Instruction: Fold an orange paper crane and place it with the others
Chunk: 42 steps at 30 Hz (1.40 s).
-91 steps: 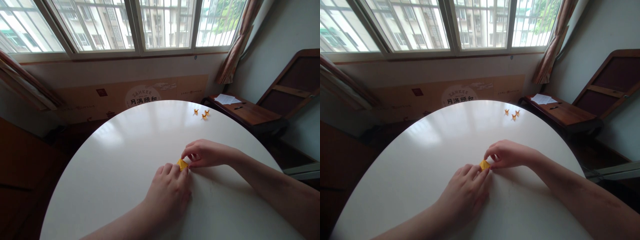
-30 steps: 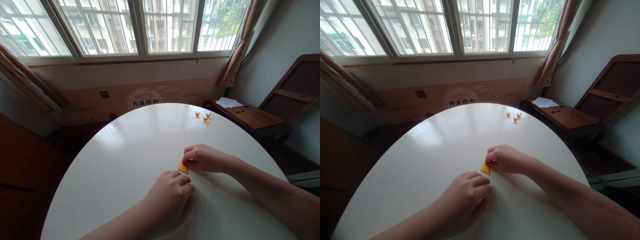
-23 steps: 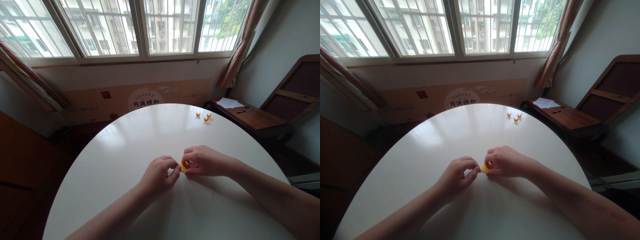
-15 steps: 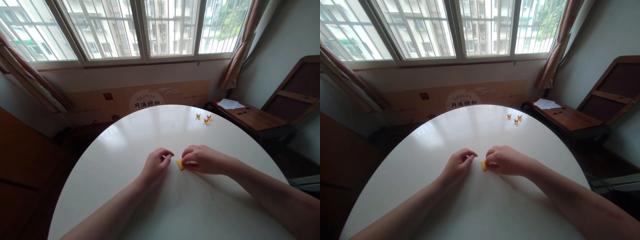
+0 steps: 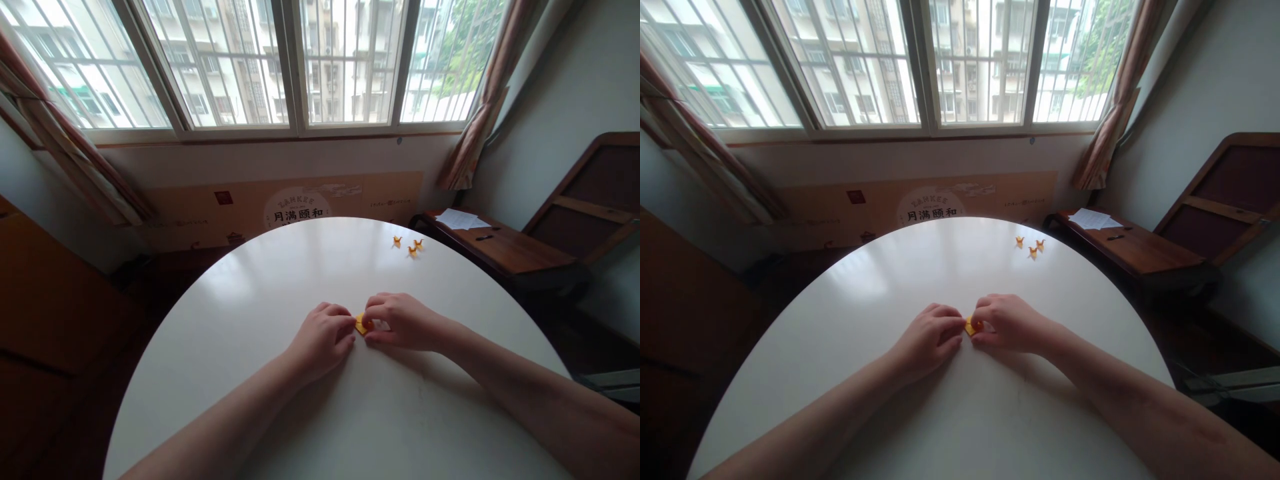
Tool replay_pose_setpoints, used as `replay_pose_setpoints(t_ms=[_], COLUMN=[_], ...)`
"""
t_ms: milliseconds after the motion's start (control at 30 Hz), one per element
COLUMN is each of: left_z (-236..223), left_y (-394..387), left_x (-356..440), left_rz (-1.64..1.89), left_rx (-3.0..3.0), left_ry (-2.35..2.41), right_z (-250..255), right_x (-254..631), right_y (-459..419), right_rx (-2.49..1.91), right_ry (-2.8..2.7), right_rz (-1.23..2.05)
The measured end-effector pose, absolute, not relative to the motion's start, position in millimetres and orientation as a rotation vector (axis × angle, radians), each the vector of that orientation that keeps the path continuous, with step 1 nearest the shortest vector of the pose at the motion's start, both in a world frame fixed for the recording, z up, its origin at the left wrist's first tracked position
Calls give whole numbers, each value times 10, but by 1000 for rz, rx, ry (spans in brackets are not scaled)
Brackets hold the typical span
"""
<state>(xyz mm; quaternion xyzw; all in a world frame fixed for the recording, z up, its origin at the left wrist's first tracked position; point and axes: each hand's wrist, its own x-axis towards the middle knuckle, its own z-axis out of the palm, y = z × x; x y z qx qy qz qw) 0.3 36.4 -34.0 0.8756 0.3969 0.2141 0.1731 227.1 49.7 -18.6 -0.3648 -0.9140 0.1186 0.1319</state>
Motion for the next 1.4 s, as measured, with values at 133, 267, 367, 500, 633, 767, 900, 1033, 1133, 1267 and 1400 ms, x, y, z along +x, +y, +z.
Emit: replay_pose_setpoints(t_ms=[133,267,367,500,633,767,900,1033,1133,1267,1400], left_z=[-331,-315,-310,-299,-290,-276,-253,-244,-238,-226,-224], left_y=[349,344,342,325,293,276,266,220,156,94,92], left_x=[4,13,16,18,22,27,40,63,83,96,93], left_rz=[582,574,580,556,522,514,500,471,420,395,406], left_rx=[2519,2519,2519,2569,2634,2660,2690,2727,2759,2755,2737], left_ry=[1129,1134,1129,1105,1077,1062,991,862,814,827,814], right_z=[-246,-264,-254,-262,-281,-277,-237,-174,-135,-133,-174], right_x=[2232,2218,2221,2236,2245,2257,2303,2361,2387,2393,2390], right_y=[494,483,480,492,508,524,549,562,561,578,600], right_rx=[-1095,-1122,-1095,-1062,-1022,-998,-978,-967,-985,-1011,-1072], right_ry=[-2630,-2599,-2587,-2572,-2580,-2584,-2621,-2675,-2701,-2719,-2674], right_rz=[310,289,315,335,371,411,511,647,734,785,810])
